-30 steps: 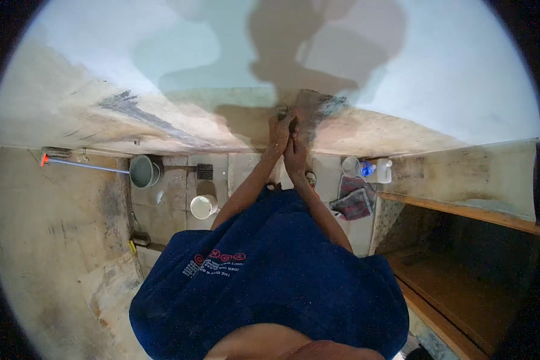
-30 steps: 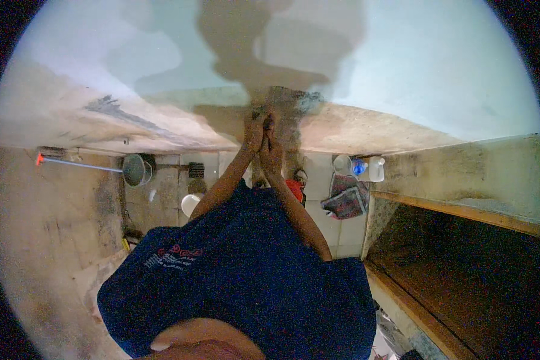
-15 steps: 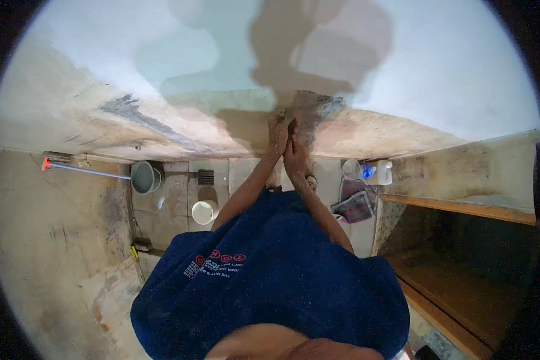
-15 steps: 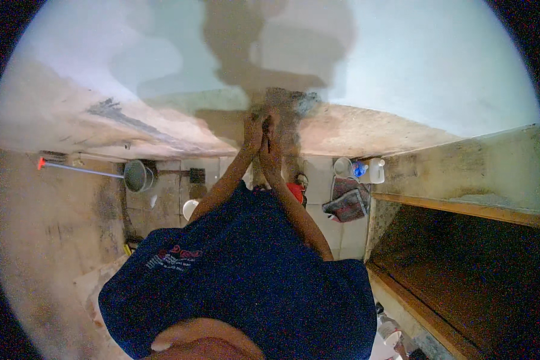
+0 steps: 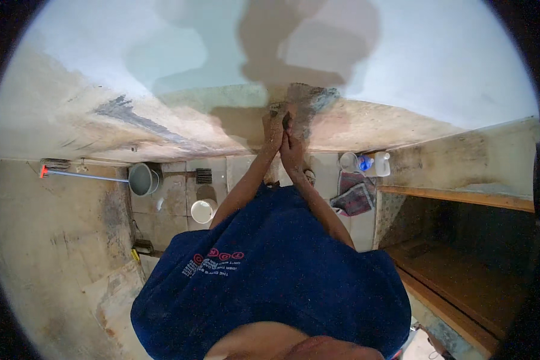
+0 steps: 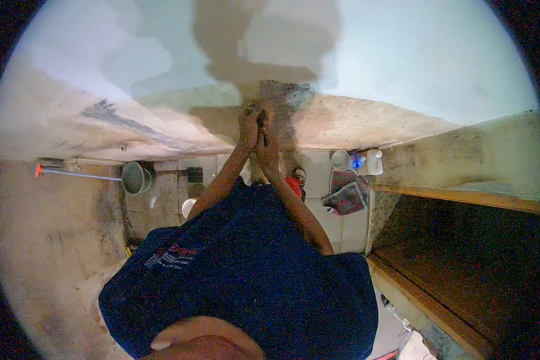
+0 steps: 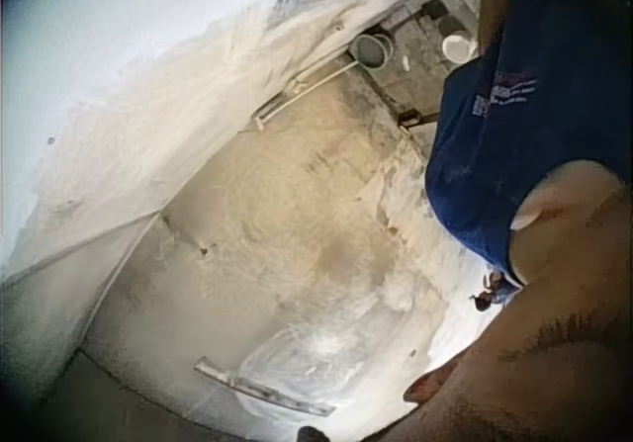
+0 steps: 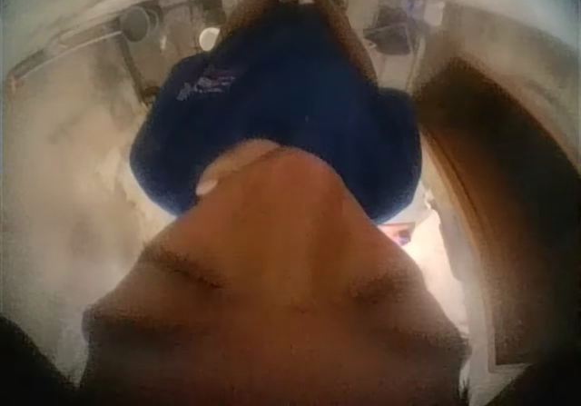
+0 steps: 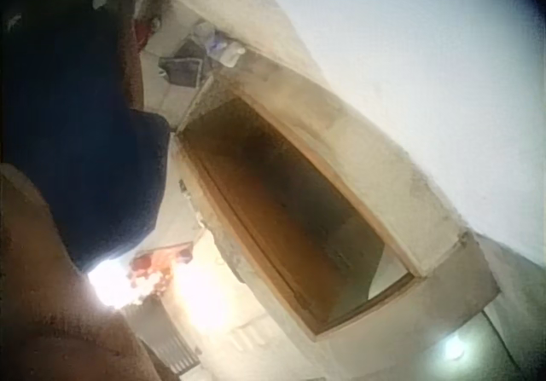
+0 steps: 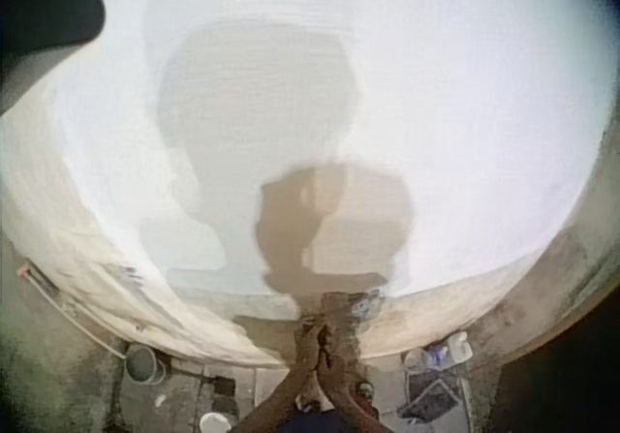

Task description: Plastering a wall with a putty knife and mud.

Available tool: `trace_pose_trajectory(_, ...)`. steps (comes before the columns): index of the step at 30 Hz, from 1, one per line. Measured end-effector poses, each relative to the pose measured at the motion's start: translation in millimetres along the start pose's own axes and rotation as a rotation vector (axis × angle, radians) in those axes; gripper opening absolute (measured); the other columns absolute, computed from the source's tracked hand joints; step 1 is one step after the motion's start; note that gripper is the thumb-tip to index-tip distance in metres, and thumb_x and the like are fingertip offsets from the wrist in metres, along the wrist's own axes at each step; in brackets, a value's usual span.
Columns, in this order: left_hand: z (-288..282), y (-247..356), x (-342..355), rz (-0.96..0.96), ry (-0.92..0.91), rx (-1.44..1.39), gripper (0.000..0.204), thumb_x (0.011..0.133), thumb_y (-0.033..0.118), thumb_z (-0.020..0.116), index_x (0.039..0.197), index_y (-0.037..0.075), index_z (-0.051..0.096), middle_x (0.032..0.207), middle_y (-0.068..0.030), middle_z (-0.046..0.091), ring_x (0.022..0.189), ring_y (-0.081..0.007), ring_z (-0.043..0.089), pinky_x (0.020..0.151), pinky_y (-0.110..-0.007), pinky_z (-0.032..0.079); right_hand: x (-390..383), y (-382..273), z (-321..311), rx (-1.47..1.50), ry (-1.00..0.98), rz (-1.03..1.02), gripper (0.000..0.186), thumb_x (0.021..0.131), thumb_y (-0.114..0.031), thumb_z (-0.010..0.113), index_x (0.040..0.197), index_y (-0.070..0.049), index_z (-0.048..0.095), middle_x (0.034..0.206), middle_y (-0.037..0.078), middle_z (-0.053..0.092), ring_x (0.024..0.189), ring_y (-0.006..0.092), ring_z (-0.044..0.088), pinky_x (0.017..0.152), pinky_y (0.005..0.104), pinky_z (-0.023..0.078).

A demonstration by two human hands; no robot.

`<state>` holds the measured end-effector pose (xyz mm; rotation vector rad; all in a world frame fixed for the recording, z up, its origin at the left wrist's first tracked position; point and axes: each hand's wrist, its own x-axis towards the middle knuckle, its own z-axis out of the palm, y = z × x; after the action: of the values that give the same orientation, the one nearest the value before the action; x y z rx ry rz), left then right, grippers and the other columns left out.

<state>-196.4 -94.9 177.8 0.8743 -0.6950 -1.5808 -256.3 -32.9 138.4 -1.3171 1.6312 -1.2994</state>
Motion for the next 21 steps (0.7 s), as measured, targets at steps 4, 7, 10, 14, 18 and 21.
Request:
trace_pose_trajectory(4, 3.1, 3.7, 5.3, 0.047, -0.034, 0.077, 0.031, 0.09, 0.028, 0.057, 0.066, 0.008, 0.053, 0.051, -0.002, 0.049, 0.039, -0.0103, 0.045, 0.038, -0.023, 0.035, 7.5, 2.4, 1.4, 0.038, 0.017, 0.016, 0.045, 0.096, -0.03, 0.044, 0.079, 0.008, 0.06, 0.06, 0.015, 0.056, 0.054, 0.0188, 0.053, 0.05, 0.0371, 0.038)
trace_pose_trajectory(7, 6.9, 2.1, 1.2, -0.029, 0.066, 0.008, 0.032, 0.09, 0.028, 0.056, 0.065, 0.008, 0.052, 0.05, -0.0022, 0.049, 0.038, -0.0107, 0.044, 0.038, -0.023, 0.033, 3.9, 1.7, 1.3, 0.035, 0.021, -0.002, 0.044, 0.096, -0.029, 0.044, 0.076, 0.008, 0.058, 0.058, 0.014, 0.054, 0.052, 0.0186, 0.05, 0.05, 0.0372, 0.038)
trace_pose_trajectory(10, 0.3, 6.5, 4.3, 0.015, -0.13, -0.042, 0.031, 0.089, 0.027, 0.056, 0.065, 0.008, 0.053, 0.051, -0.0023, 0.05, 0.038, -0.0107, 0.044, 0.038, -0.024, 0.034, 9.5, -10.0, -0.7, 0.006, 0.028, -0.088, 0.044, 0.096, -0.029, 0.044, 0.075, 0.007, 0.058, 0.056, 0.013, 0.052, 0.052, 0.0187, 0.049, 0.05, 0.0371, 0.037)
trace_pose_trajectory(14, -1.4, -3.8, 4.3, 0.087, -0.015, 0.145, 0.029, 0.089, 0.024, 0.056, 0.065, 0.008, 0.053, 0.052, -0.002, 0.05, 0.039, -0.0105, 0.044, 0.038, -0.024, 0.035, 3.0, 16.1, 1.9, 0.004, -0.016, -0.008, 0.044, 0.097, -0.03, 0.043, 0.078, 0.007, 0.058, 0.057, 0.013, 0.053, 0.051, 0.0191, 0.049, 0.05, 0.037, 0.037)
trace_pose_trajectory(18, 2.7, -2.7, -1.3, 0.036, 0.093, 0.129, 0.027, 0.089, 0.023, 0.056, 0.067, 0.008, 0.054, 0.054, -0.0013, 0.051, 0.039, -0.0102, 0.044, 0.037, -0.023, 0.035, 5.8, 10.2, 0.4, 0.011, 0.019, -0.039, 0.045, 0.097, -0.03, 0.042, 0.077, 0.007, 0.057, 0.056, 0.013, 0.052, 0.05, 0.0184, 0.048, 0.049, 0.036, 0.035)
trace_pose_trajectory(21, -3.6, -5.4, 4.9, 0.078, 0.031, 0.05, 0.025, 0.089, 0.023, 0.056, 0.07, 0.007, 0.055, 0.054, -0.0012, 0.051, 0.039, -0.0101, 0.045, 0.037, -0.023, 0.035, 0.3, 7.2, 0.6, 0.015, 0.025, -0.05, 0.046, 0.097, -0.031, 0.042, 0.075, 0.007, 0.057, 0.055, 0.013, 0.051, 0.05, 0.018, 0.048, 0.048, 0.0354, 0.035)
